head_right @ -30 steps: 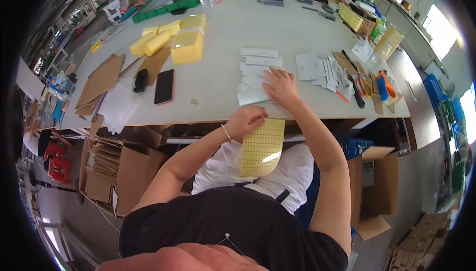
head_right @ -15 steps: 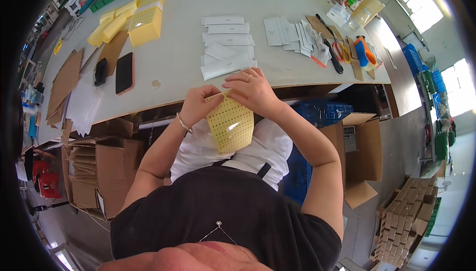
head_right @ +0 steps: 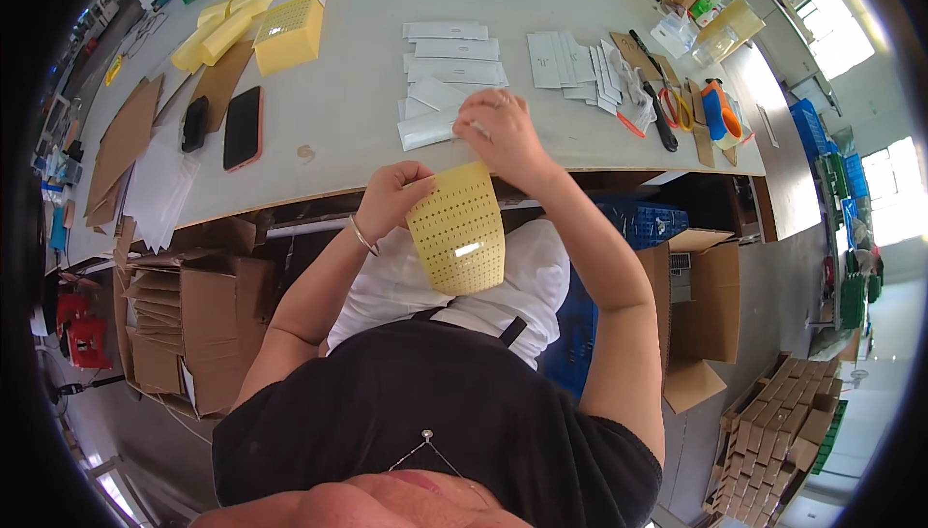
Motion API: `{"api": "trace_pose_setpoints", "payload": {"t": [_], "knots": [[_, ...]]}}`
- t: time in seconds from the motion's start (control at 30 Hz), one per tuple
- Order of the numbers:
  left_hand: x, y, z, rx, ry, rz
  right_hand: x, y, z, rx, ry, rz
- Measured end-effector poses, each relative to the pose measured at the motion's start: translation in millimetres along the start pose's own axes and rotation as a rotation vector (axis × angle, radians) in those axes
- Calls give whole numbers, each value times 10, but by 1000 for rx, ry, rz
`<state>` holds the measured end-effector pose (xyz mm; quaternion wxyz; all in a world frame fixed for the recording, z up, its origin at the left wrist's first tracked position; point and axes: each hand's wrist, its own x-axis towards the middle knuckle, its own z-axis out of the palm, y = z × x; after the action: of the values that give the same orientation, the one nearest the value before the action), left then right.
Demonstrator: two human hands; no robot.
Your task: Labeling and sorting small metal components into envelopes and boxes in a factory setting.
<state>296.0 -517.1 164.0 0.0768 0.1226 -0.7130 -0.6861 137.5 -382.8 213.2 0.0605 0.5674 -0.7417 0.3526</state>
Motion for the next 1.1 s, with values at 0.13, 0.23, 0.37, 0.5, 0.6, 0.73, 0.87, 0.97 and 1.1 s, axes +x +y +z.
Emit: {"api": "trace_pose_setpoints", "payload": {"t": [0.13, 0.23, 0.37, 0.5, 0.6, 0.73, 0.87, 0.97, 1.1], "knots": [[-8, -57, 32, 94, -18, -27, 177, 191, 102, -143, -51, -29], [-19, -108, 41, 87, -69, -18, 247, 254, 204, -226, -152, -44], [-30, -151, 51, 156, -71, 58, 263, 285, 280, -194, -196, 69], [-63, -156, 63, 140, -106, -14, 215, 285, 188, -125, -215, 89], [-55, -137, 102, 102, -132, 1, 192, 260, 96, -160, -265, -78], [-54, -88, 152, 50, -191, -28, 156, 266, 71, -241, -292, -107], [-87, -74, 142, 20, -153, -10, 71, 510, 3, -352, -49, -57], [-110, -128, 117, -215, -119, -103, 47, 847, -198, -435, 58, 373], [-54, -211, 121, -56, -57, -24, -116, 926, -307, -568, 131, 417]]}}
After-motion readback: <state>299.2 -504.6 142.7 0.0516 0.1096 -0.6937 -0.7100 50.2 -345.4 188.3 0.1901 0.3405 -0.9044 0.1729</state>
